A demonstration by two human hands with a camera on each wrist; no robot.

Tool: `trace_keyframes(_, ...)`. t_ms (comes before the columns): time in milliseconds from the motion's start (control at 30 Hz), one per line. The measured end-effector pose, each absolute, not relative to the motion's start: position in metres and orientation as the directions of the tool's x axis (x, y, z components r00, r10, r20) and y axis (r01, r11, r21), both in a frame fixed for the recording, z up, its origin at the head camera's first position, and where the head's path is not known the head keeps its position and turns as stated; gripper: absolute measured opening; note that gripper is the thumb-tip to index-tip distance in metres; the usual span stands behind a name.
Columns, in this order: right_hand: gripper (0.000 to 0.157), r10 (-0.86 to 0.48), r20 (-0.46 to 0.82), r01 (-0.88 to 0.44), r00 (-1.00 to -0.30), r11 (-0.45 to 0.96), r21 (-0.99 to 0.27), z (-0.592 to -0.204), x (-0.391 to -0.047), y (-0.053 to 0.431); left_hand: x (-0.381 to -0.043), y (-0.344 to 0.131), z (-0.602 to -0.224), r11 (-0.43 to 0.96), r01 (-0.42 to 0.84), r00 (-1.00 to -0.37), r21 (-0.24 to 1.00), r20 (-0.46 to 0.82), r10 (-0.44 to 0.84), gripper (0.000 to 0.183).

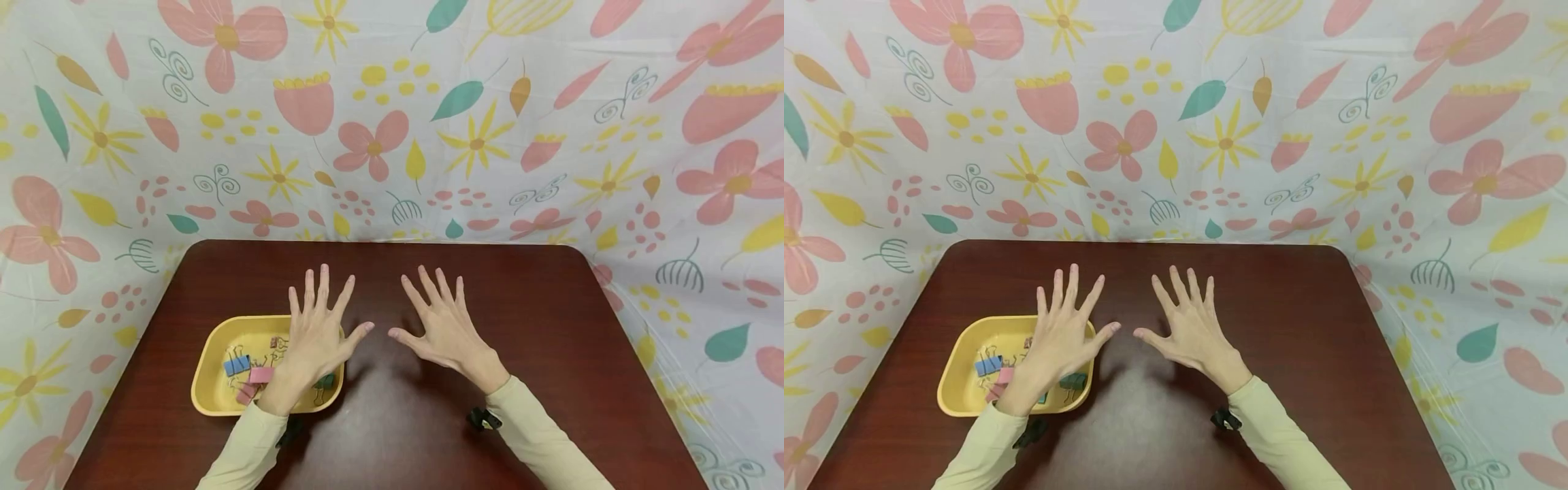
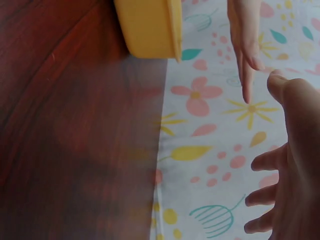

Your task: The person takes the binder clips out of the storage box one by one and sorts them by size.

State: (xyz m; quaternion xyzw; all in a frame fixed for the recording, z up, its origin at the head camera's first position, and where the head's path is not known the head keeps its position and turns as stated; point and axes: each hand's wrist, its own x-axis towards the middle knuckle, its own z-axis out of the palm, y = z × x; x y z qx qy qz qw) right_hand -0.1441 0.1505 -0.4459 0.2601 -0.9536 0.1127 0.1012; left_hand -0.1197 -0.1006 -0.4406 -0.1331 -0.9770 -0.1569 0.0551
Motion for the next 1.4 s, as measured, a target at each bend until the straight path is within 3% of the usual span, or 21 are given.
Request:
trace_keyframes(933,0.088,-0.504,0.259,-0.555,-0.824,0.81,-0.191,-0.447,-0.146,0.126,-0.114,-0.12,-0.446,0.93,0.222,-0.972,0.294,0.142,0.187,0.084)
trace_keyframes(1400,0.076,-0.567,0.239,-0.615,-0.788,0.737,-0.281,-0.438,-0.154,0.08,-0.109,-0.158,-0.451,0.91,0.113,-0.991,0.399,0.109,0.075,0.083)
